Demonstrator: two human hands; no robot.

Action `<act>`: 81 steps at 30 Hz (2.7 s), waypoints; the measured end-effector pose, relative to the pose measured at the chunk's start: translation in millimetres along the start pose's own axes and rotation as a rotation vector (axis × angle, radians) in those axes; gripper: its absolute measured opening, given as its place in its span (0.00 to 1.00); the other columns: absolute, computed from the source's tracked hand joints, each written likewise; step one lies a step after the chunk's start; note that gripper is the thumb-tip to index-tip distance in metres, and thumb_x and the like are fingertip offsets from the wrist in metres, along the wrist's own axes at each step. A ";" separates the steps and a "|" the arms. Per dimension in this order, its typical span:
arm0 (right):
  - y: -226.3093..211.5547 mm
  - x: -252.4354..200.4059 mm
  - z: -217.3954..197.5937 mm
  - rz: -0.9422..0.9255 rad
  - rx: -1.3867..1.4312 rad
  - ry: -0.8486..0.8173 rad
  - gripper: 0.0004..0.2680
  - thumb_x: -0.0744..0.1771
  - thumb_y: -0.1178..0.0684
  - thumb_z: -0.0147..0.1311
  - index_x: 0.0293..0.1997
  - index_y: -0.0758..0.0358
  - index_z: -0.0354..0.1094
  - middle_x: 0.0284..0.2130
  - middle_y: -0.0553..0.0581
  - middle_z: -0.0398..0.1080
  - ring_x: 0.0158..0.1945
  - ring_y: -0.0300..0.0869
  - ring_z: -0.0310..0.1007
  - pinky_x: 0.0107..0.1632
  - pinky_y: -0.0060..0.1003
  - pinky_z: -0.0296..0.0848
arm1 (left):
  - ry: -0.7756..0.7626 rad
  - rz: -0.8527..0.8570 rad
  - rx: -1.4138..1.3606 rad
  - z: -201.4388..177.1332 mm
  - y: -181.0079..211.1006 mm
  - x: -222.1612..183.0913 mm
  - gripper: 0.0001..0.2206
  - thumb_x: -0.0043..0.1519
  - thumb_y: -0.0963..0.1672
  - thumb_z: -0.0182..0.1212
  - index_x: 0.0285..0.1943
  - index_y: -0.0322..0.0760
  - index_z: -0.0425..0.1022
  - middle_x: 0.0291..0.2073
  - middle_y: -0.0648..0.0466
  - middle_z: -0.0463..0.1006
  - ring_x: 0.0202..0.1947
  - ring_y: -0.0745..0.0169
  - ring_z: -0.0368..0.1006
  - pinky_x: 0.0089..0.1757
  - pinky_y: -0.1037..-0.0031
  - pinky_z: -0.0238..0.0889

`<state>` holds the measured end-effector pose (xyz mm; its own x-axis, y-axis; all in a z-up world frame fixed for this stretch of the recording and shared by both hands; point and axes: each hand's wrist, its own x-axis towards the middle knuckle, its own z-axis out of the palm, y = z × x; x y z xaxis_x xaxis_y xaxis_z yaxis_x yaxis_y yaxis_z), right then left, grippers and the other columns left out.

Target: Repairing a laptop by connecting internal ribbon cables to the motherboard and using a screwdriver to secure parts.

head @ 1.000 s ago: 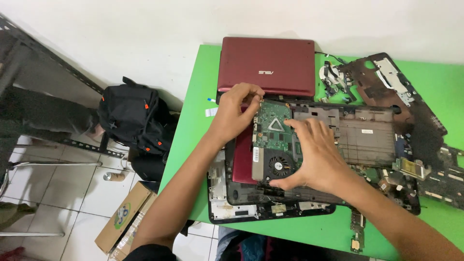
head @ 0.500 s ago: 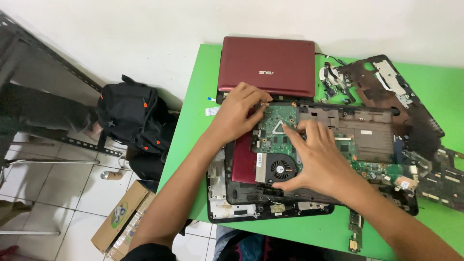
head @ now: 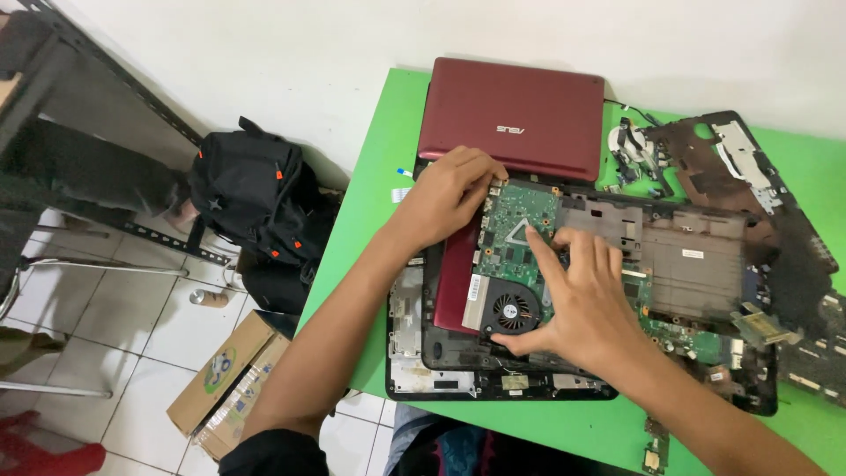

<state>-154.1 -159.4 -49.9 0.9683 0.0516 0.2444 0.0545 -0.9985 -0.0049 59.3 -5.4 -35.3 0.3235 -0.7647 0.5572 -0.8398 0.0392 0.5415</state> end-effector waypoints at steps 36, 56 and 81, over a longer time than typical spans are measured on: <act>0.1 1.4 8.3 0.036 -0.020 -0.115 0.55 0.50 0.09 0.60 0.80 0.50 0.42 0.54 0.66 0.56 0.53 0.54 0.55 0.51 0.47 0.59 | -0.090 0.018 0.130 8.0 -6.8 -7.7 0.14 0.63 0.37 0.56 0.57 0.26 0.74 0.56 0.40 0.69 0.58 0.39 0.67 0.57 0.53 0.60; 16.9 12.5 -25.9 -0.043 0.049 -0.424 0.53 0.56 0.14 0.65 0.82 0.53 0.33 0.59 0.62 0.52 0.60 0.53 0.53 0.61 0.52 0.59 | -0.028 -0.108 0.109 3.4 -4.4 -7.4 0.15 0.63 0.33 0.48 0.57 0.23 0.75 0.55 0.39 0.77 0.52 0.39 0.76 0.52 0.59 0.71; 27.1 3.6 -2.6 -0.039 0.363 -0.114 0.50 0.50 0.20 0.74 0.72 0.65 0.58 0.48 0.56 0.60 0.55 0.50 0.57 0.59 0.51 0.49 | 0.181 -0.190 0.268 39.8 6.6 -13.7 0.12 0.63 0.45 0.63 0.49 0.32 0.80 0.41 0.48 0.75 0.46 0.45 0.69 0.49 0.60 0.65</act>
<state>-149.7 -186.4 -46.6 0.9836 0.1115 0.1420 0.1548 -0.9253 -0.3462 31.9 -20.3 -64.4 0.5364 -0.6154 0.5775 -0.8339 -0.2808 0.4752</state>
